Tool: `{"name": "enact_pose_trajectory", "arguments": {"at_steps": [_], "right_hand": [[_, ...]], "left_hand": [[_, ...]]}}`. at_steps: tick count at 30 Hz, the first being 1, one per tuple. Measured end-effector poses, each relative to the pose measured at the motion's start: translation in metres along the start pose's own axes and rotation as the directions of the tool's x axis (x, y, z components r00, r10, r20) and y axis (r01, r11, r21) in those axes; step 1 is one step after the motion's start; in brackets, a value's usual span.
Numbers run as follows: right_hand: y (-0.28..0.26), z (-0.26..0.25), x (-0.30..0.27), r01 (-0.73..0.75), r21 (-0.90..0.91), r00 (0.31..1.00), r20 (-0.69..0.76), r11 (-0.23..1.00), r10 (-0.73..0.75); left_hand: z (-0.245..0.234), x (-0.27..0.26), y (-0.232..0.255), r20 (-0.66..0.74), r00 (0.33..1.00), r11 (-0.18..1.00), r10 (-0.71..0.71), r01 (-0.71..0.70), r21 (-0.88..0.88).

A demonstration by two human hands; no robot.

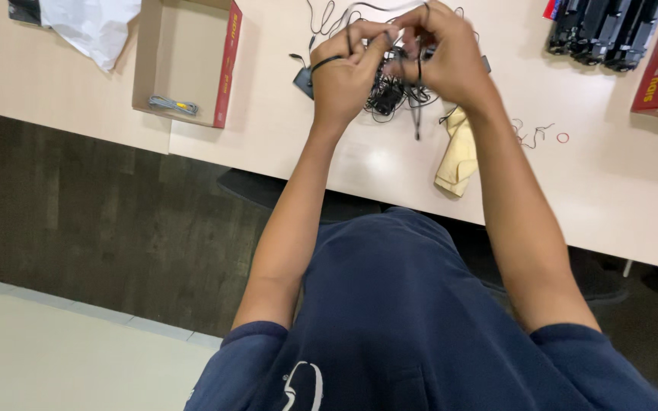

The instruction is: The person wipes a power adapter with a cloth and then coils its cable by hand.

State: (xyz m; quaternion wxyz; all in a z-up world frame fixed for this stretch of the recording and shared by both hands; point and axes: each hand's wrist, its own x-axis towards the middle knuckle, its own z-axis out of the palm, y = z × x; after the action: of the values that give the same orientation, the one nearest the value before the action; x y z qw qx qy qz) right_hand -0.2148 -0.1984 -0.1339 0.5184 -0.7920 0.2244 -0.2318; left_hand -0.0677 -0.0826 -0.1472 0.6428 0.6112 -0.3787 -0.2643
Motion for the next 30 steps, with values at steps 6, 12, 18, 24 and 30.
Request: {"name": "enact_pose_trajectory", "arguments": {"at_steps": [6,12,18,24,30], "right_hand": [[0.027,0.026,-0.014,-0.142,0.054,0.981,-0.128,0.988,0.148],[0.038,0.030,-0.023,-0.190,0.531,0.962,-0.068,0.826,0.265],[0.044,0.037,-0.020,-0.153,0.820,0.921,-0.085,0.552,0.381],[0.091,0.000,-0.019,-0.170,0.738,0.866,-0.203,0.653,0.456],[0.175,-0.040,-0.034,-0.327,0.472,0.806,-0.312,0.819,0.502]], "left_hand": [[-0.021,0.000,-0.011,-0.108,0.994,0.999,-0.025,0.029,0.036],[-0.027,-0.017,-0.025,-0.134,0.979,0.983,-0.153,0.165,0.085],[-0.011,-0.051,-0.037,-0.056,0.961,0.963,-0.270,0.269,-0.031],[-0.048,-0.062,-0.026,-0.042,0.954,0.924,-0.298,0.277,-0.265],[-0.093,-0.056,0.021,-0.037,0.975,0.867,-0.219,0.177,-0.466]]}}
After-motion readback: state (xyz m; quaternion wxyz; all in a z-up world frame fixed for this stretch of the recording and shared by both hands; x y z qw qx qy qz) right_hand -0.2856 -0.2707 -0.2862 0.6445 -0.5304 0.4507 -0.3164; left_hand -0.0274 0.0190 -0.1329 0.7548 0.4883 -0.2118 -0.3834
